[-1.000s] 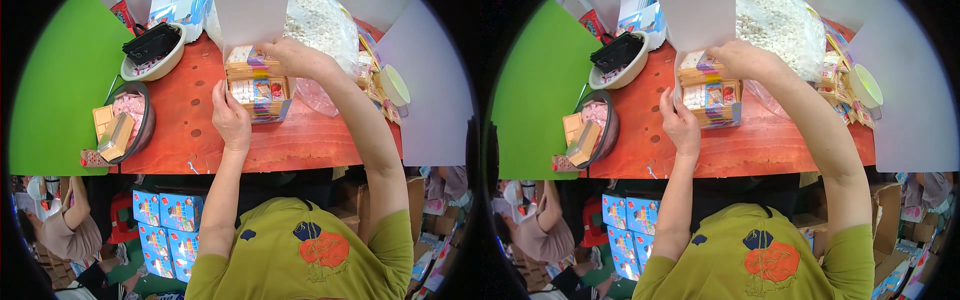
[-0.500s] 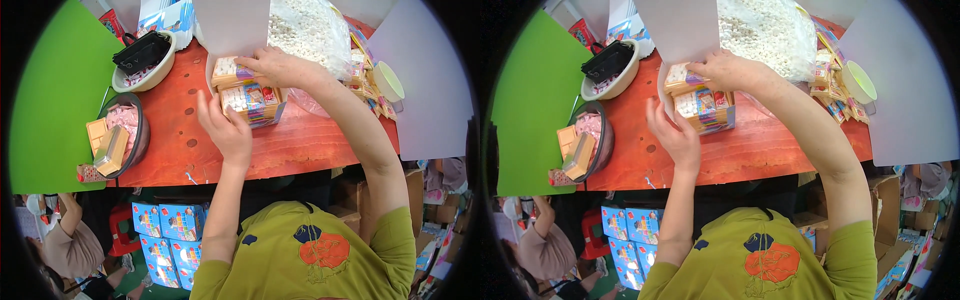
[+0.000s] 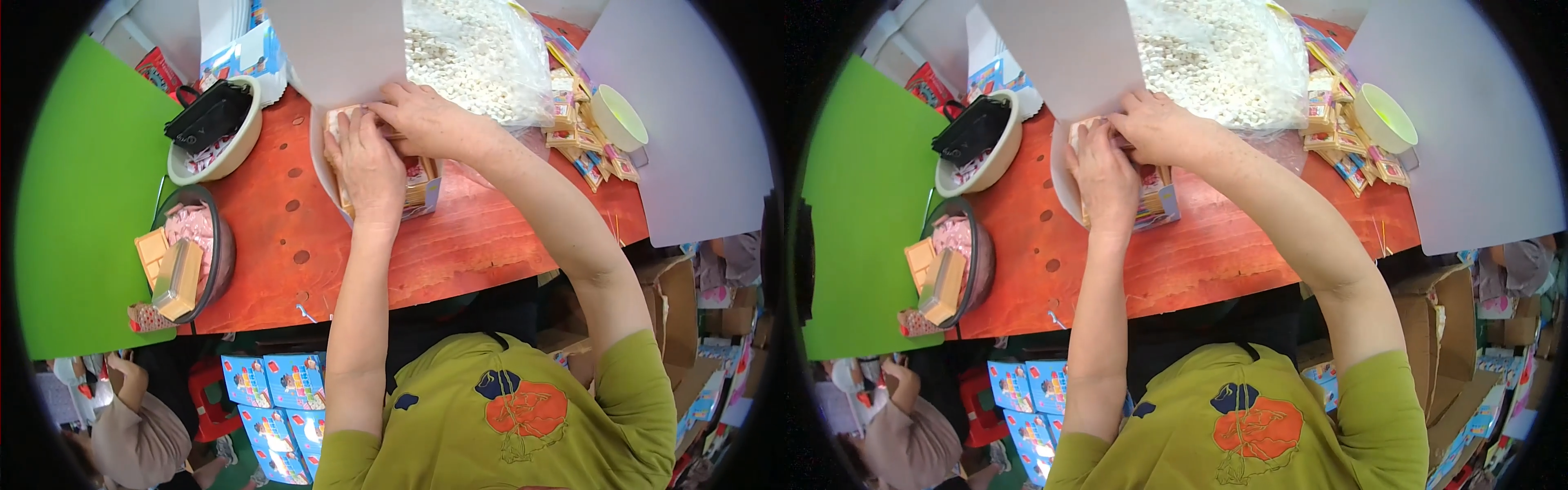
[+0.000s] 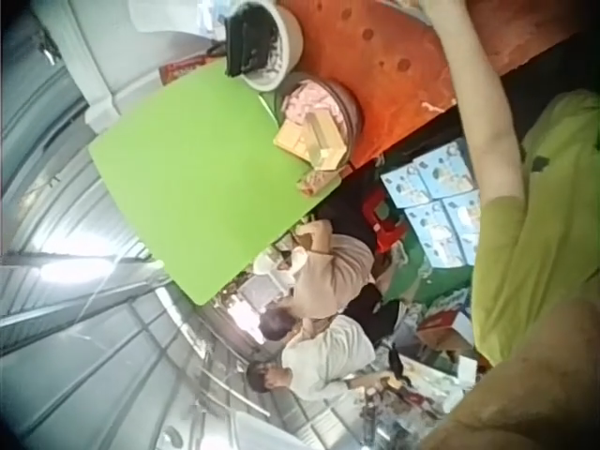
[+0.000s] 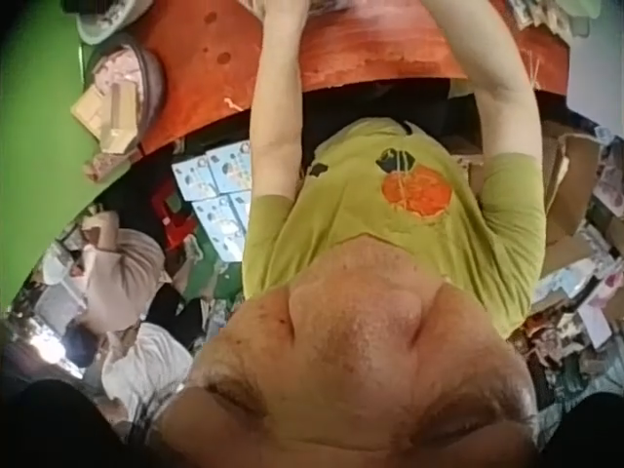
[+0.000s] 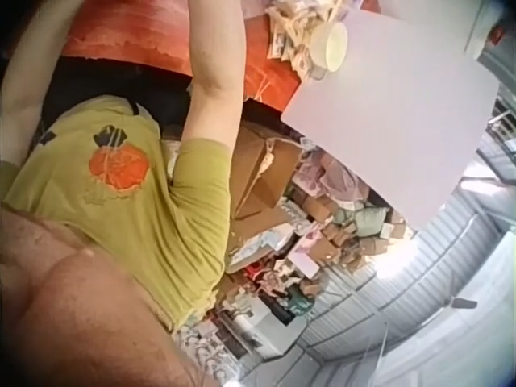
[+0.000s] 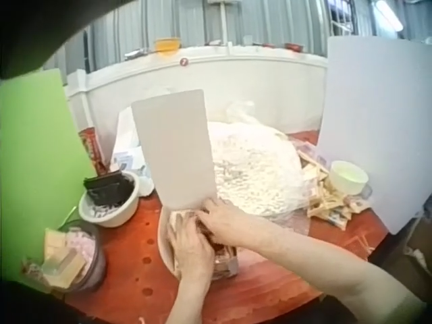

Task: Assemble small printed cardboard boxes, fill them with multiple small packaged items, and pack the finished boxes into a larger shipping carton.

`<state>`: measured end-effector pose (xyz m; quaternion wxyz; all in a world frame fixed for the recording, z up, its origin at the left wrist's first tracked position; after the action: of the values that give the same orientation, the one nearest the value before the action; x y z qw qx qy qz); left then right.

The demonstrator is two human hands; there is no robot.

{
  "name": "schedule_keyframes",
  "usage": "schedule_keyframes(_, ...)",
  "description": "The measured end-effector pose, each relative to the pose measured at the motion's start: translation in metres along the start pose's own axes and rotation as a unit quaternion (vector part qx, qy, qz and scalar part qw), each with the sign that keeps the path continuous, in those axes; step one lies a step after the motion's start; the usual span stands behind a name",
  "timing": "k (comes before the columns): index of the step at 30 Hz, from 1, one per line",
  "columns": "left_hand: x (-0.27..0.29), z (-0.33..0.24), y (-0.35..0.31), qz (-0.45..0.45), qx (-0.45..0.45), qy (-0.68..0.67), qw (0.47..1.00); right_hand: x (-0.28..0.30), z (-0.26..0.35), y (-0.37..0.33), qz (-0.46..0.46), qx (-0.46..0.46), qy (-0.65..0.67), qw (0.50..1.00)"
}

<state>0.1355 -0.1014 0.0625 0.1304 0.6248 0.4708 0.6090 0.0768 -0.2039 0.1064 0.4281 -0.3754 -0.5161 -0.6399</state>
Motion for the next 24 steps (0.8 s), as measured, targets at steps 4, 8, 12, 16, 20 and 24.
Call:
schedule_keyframes(4, 0.001, -0.004, 0.002, 0.053, -0.037, 0.089, 0.994, 0.040, 0.010, -0.026, -0.155, 0.027, 0.090, 0.983)
schedule_keyframes(8, -0.003, -0.010, 0.010, 0.096, -0.114, 0.148, 0.978, 0.047, -0.007, -0.101, -0.169, -0.026, 0.160, 0.972)
schedule_keyframes(12, -0.004, -0.007, 0.014, 0.137, -0.094, 0.139, 0.976, 0.023, 0.004, -0.185, -0.199, -0.058, 0.222, 0.953)
schedule_keyframes(16, -0.008, -0.002, 0.011, 0.093, -0.095, 0.141, 0.981, 0.038, -0.024, -0.283, -0.273, -0.210, 0.175, 0.923)
schedule_keyframes(20, -0.010, 0.014, 0.009, 0.038, -0.081, 0.045, 0.995, 0.076, -0.099, -0.384, -0.422, -0.396, 0.088, 0.811)
schedule_keyframes(24, 0.030, -0.021, 0.001, -0.119, -0.017, -0.001, 0.993, 0.112, -0.151, -0.406, -0.370, -0.466, -0.046, 0.802)
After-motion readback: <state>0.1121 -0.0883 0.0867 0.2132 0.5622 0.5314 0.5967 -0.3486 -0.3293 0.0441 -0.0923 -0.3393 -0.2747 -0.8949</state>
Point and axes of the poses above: each hand's wrist, its own y-axis towards the middle knuckle, its own x-axis out of the back of the hand, z = x × y, the point moved 4 cm from there along y, towards the middle knuckle, and after that the axes turned 12 degrees about y, right-handed, at the moved point
